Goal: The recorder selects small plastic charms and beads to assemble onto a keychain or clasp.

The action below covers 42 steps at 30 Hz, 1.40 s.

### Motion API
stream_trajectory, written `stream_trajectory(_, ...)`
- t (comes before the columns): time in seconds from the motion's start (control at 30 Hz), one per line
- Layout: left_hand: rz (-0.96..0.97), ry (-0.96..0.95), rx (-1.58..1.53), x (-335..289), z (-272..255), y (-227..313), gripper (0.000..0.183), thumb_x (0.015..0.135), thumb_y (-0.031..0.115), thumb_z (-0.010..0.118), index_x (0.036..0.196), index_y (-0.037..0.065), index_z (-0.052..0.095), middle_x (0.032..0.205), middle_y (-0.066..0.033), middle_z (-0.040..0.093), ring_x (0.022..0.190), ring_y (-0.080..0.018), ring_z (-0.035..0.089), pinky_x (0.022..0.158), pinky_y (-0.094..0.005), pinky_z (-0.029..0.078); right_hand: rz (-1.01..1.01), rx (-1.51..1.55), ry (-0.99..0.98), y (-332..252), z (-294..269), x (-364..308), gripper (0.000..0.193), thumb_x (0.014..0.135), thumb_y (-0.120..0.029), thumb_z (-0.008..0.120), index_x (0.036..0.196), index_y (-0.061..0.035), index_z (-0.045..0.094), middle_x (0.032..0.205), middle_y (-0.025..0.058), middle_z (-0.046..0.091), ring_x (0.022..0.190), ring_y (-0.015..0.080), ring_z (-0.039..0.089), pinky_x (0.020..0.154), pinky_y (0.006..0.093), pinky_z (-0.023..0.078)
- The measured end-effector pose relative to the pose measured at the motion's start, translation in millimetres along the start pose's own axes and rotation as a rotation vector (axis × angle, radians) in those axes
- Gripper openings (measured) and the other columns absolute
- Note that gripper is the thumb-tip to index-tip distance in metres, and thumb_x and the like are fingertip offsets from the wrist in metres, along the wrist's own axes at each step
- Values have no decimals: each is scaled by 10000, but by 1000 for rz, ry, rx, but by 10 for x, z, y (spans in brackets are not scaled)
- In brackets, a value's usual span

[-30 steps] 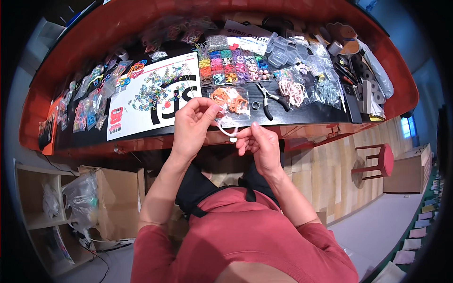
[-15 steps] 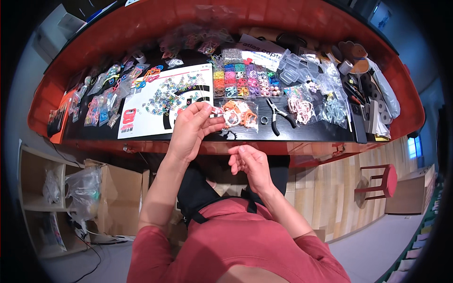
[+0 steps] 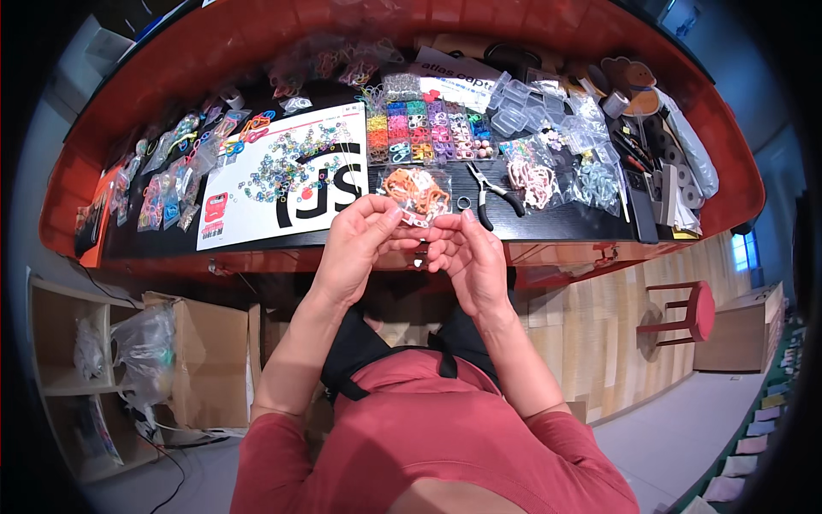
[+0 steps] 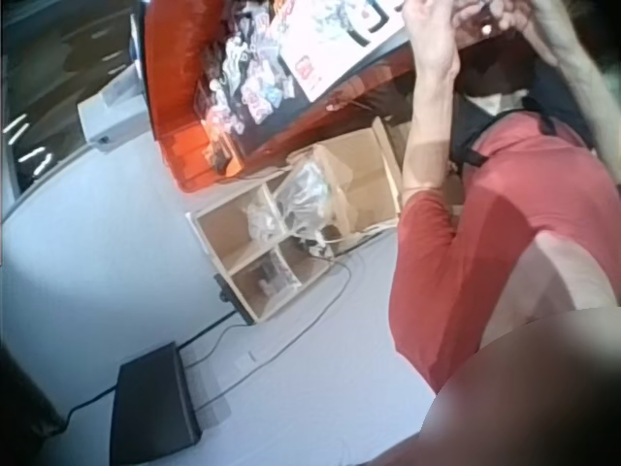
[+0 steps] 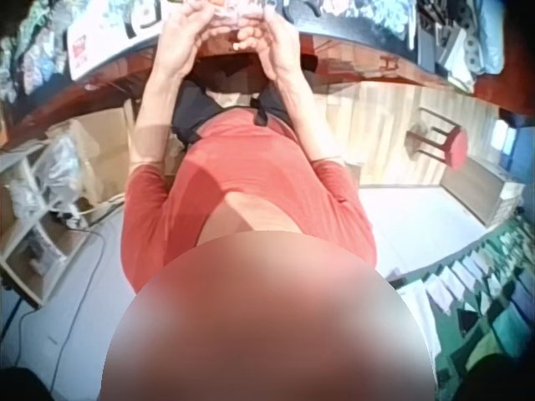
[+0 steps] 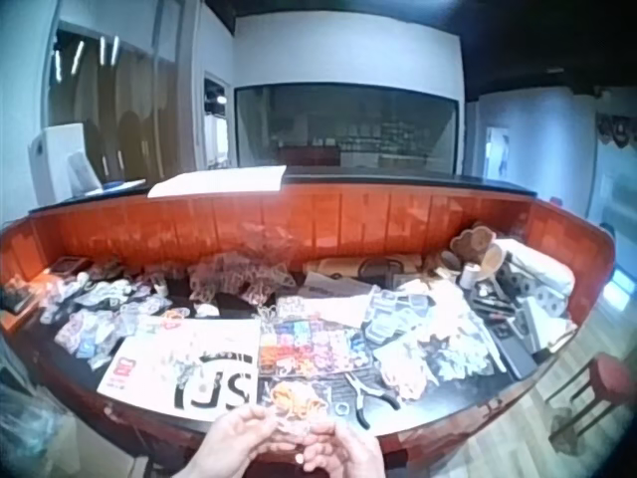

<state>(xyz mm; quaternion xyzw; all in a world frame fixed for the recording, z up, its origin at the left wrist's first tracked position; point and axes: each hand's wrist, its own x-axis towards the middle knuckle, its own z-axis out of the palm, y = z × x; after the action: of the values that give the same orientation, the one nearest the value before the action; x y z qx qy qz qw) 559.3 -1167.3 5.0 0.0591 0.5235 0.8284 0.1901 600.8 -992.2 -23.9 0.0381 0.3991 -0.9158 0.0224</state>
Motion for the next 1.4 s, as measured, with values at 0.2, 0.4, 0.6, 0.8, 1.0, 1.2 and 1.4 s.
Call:
stream_trajectory(0.2, 108, -94, 180, -30, -79, -83, 71, 971, 89, 560, 997, 23, 556, 995, -122, 686, 897, -153, 682, 782, -271, 566, 160, -37, -32, -13, 3, -34, 351, 1006, -316, 511, 1012, 20, 609, 839, 97, 648, 638, 122, 623, 557, 240, 545)
stream_trajectory(0.4, 62, -76, 87, -122, -29, -76, 73, 963, 59, 561, 993, -5, 543, 977, -132, 681, 892, -161, 678, 784, -288, 584, 44, -212, 25, 5, 24, -43, 185, 939, -159, 641, 978, 21, 628, 804, 68, 659, 615, 93, 607, 525, 222, 514)
stream_trajectory(0.6, -80, 56, -107, -201, -24, -330, 121, 990, 138, 542, 1010, 19, 542, 951, -153, 678, 860, -202, 698, 762, -300, 582, -131, -360, 80, -169, -62, -65, 123, 930, -81, 639, 993, 24, 627, 784, 75, 658, 588, 84, 594, 512, 220, 509)
stream_trajectory(0.8, -298, 13, -321, -307, 52, -652, 191, 1006, 183, 499, 1051, 11, 567, 1035, -173, 662, 964, -257, 677, 829, -352, 554, -225, -443, 91, -272, -4, -134, 105, 938, -61, 617, 997, 25, 625, 786, 73, 657, 594, 88, 598, 523, 229, 512)
stream_trajectory(1.0, -409, -42, -640, -320, 175, -715, 428, 1042, 340, 395, 1205, -27, 542, 1149, -180, 633, 1084, -272, 628, 957, -416, 508, -464, -1034, -145, -395, 8, -275, 80, 813, 16, 707, 887, -1, 683, 919, 67, 662, 839, 141, 653, 718, 262, 528)
stream_trajectory(1.2, -310, -66, -390, -363, 171, -637, 331, 1015, 241, 497, 1189, -37, 544, 1195, -158, 614, 1071, -211, 628, 939, -375, 521, -481, -1243, -232, -375, -120, -466, 143, 757, 9, 750, 889, -33, 714, 913, 87, 662, 869, 206, 651, 751, 300, 517)
stream_trajectory(1.4, -184, 12, -166, -320, 242, -616, 298, 996, 184, 544, 1184, -43, 595, 1073, -139, 672, 946, -178, 670, 802, -297, 556, -530, -1188, -92, -303, -177, -494, 193, 781, 40, 720, 951, -9, 643, 936, 72, 621, 847, 142, 620, 752, 270, 516)
